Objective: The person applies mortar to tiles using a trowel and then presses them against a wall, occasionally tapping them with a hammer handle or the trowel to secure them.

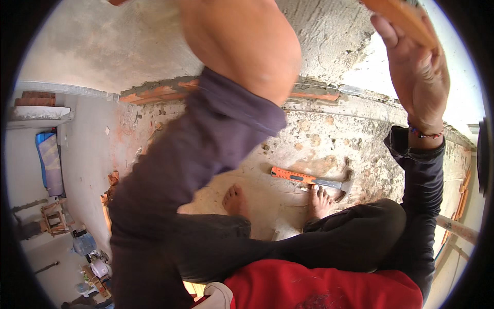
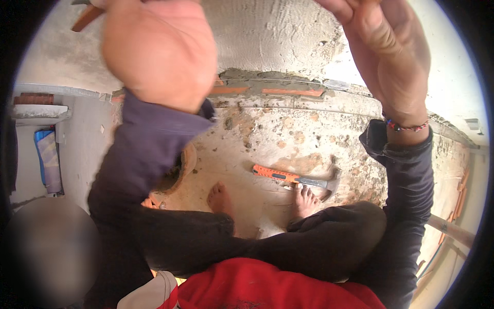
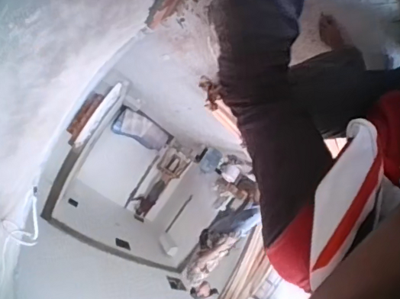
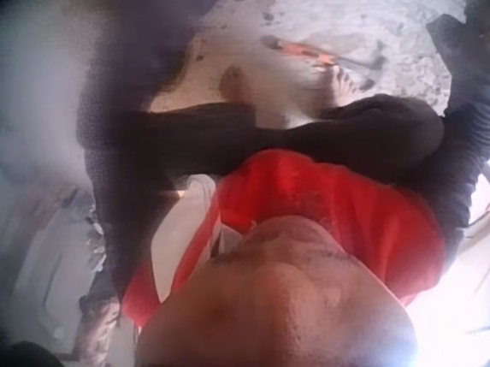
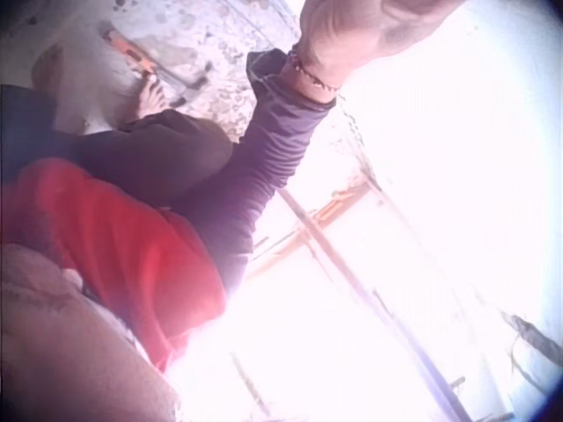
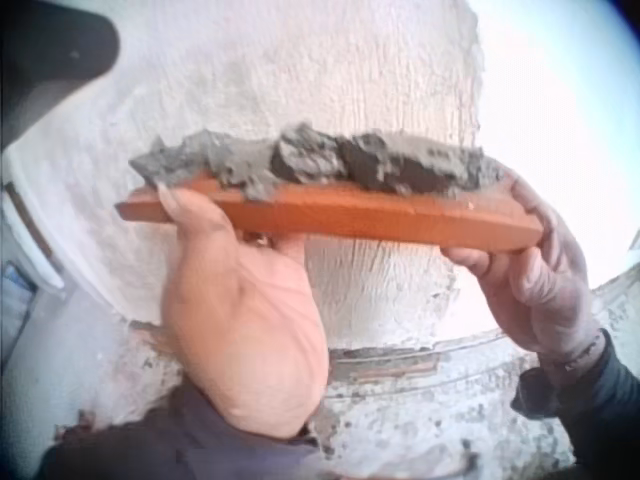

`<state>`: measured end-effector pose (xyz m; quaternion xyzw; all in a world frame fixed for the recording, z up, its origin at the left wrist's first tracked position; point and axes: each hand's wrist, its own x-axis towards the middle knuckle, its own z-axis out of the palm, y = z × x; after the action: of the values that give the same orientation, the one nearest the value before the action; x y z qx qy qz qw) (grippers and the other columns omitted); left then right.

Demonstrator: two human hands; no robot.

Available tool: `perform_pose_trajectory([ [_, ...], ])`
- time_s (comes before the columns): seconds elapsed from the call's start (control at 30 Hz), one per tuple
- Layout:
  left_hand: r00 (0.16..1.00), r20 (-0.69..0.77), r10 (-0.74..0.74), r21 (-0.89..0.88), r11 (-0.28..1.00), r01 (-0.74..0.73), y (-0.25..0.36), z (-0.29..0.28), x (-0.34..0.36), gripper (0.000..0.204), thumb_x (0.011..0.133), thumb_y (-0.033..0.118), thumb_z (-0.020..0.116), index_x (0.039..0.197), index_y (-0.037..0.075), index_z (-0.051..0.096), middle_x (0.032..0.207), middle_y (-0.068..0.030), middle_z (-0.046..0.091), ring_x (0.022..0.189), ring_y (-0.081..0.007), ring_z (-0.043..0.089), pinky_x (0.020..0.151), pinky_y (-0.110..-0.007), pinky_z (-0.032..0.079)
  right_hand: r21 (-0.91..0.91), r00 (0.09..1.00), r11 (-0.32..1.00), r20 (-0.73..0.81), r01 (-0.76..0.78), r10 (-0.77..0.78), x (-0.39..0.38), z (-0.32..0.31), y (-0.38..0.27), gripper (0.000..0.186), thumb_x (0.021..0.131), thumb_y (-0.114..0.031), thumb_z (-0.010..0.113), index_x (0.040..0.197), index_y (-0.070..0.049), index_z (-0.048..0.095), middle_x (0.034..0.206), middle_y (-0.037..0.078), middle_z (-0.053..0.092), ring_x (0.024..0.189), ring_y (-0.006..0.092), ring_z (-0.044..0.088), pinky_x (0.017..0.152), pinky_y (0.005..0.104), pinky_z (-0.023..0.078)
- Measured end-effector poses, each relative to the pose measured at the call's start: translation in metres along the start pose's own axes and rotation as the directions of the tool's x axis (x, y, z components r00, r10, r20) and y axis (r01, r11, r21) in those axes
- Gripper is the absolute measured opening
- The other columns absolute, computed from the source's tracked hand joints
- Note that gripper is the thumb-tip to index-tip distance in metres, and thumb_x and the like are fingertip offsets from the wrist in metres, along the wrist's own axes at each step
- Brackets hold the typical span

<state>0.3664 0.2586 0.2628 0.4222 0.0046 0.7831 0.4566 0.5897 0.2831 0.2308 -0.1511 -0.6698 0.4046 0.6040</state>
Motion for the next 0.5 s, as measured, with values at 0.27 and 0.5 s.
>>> perform_pose_trajectory([
  [0.27, 0.826, -0.563, -0.031, 0.118, 0.986, 0.117, -0.074, -0.1, -0.17, 0.037, 0.103, 0.048, 0.051, 0.11, 0.012, 0.053, 0.098, 0.001, 0.053, 0.085, -0.0079, 0.05, 0.084, -0.029, 0.046, 0.193, 0.869, 0.847, 0.088, -0.495, 0.487, -0.122, 0.006, 0.064, 0.089, 0.086, -0.016, 0.076, 0.153, 0.008, 0.024, 0.151, 0.022, 0.044, 0.136, 0.0317, 0.049, 0.115, 0.0417, 0.039],
  [0.5, 0.476, -0.856, -0.2, -0.062, 0.955, 0.29, -0.116, -0.158, -0.252, 0.036, 0.104, 0.045, 0.05, 0.117, 0.011, 0.05, 0.128, -0.0067, 0.053, 0.112, -0.0177, 0.054, 0.099, -0.045, 0.047, 0.207, 0.627, 0.599, 0.112, -0.773, 0.771, -0.216, -0.002, 0.148, 0.08, 0.091, -0.001, 0.067, 0.156, 0.004, 0.021, 0.153, 0.016, 0.041, 0.135, 0.0249, 0.049, 0.117, 0.0374, 0.033],
])
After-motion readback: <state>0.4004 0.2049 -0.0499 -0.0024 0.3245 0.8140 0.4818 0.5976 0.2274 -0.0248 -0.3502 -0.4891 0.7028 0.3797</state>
